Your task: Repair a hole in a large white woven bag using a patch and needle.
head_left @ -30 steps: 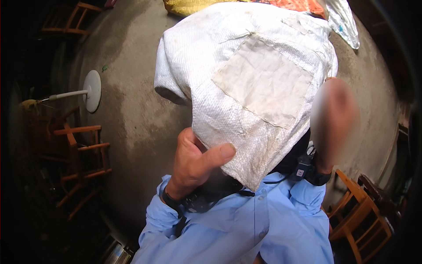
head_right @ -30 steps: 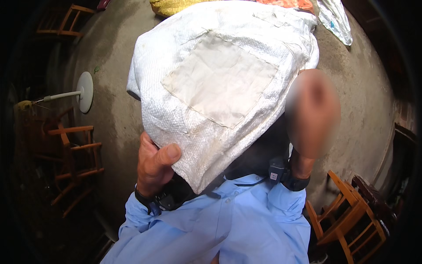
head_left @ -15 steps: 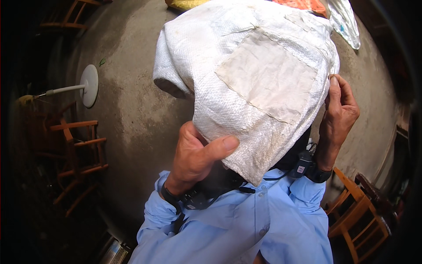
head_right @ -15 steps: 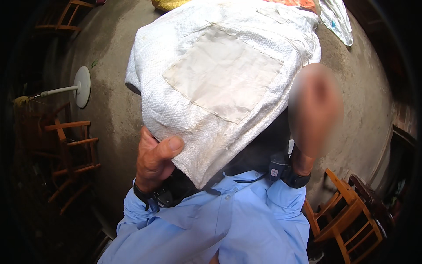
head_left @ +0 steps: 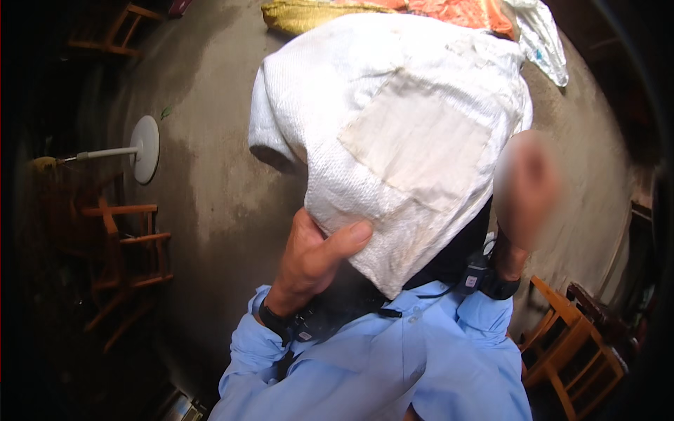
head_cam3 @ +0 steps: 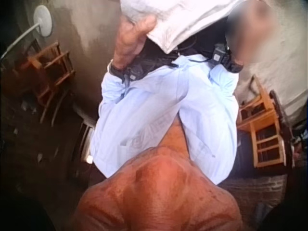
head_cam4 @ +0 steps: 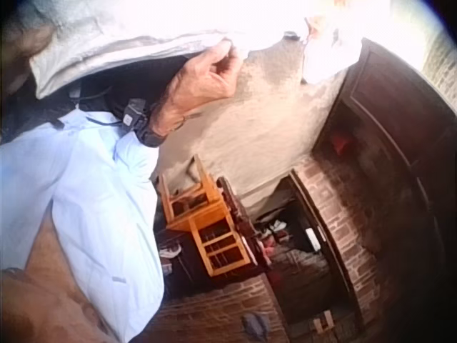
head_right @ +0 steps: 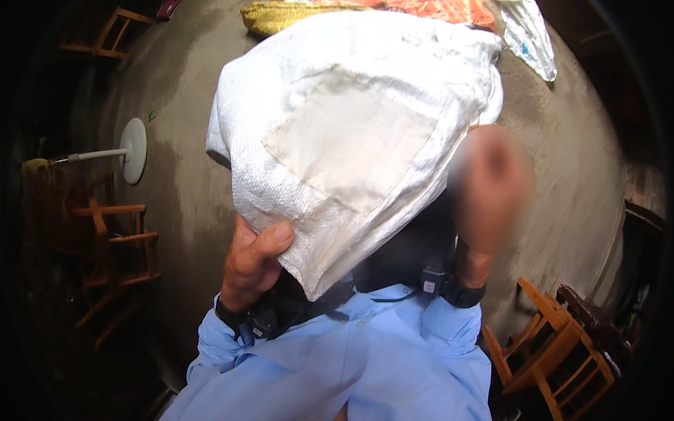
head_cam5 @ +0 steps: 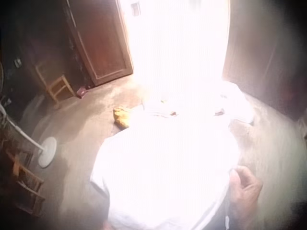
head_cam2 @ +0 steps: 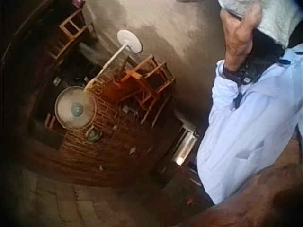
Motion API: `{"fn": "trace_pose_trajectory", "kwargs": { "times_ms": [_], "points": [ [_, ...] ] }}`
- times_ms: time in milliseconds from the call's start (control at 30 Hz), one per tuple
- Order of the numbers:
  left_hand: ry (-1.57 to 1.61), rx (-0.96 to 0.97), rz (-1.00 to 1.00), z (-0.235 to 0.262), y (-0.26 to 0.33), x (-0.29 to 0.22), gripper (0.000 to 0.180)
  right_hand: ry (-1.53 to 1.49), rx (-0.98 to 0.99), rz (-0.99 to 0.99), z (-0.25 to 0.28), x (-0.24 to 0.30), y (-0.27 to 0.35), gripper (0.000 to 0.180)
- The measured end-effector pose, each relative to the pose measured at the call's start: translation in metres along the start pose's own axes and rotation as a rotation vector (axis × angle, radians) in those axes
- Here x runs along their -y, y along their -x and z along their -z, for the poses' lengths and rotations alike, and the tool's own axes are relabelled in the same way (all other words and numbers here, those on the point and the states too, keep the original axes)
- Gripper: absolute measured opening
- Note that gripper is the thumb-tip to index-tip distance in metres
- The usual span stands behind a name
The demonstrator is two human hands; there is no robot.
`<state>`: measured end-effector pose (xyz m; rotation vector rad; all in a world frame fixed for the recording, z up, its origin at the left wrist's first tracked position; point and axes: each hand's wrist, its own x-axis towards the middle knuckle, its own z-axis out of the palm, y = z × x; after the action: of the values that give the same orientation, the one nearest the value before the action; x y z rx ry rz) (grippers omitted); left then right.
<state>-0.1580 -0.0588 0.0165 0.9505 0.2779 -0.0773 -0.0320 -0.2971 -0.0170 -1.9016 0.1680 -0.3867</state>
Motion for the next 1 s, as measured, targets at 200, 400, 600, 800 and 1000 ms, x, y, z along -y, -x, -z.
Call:
{"fn": "trace_pose_trajectory", "kwargs": {
  "times_ms": [200, 400, 600, 800, 1000],
  "points": [
    [-0.065, -0.072, 0.015, -0.001, -0.028, 0.005, 0.06, -0.096, -0.043, 0.049, -0.006, -0.003, 0.014, 0.018],
    [-0.219, -0.213, -0.035, 0.005, -0.046, 0.011, 0.038, -0.157, -0.073, -0.002, -0.013, 0.009, 0.025, 0.015],
    [-0.013, -0.15, 0.007, 0.004, -0.045, 0.014, 0.043, -0.212, -0.049, 0.018, -0.011, 0.01, 0.018, 0.015],
    [-0.326, -0.192, -0.111, -0.004, -0.062, 0.011, 0.04, -0.161, -0.052, 0.012, -0.015, 0.006, 0.022, 0.015],
    [-0.258, -0.26, 0.006, 0.016, -0.075, 0.019, 0.033, -0.184, -0.025, 0.031, -0.012, -0.011, 0.029, 0.016]
  ]
}}
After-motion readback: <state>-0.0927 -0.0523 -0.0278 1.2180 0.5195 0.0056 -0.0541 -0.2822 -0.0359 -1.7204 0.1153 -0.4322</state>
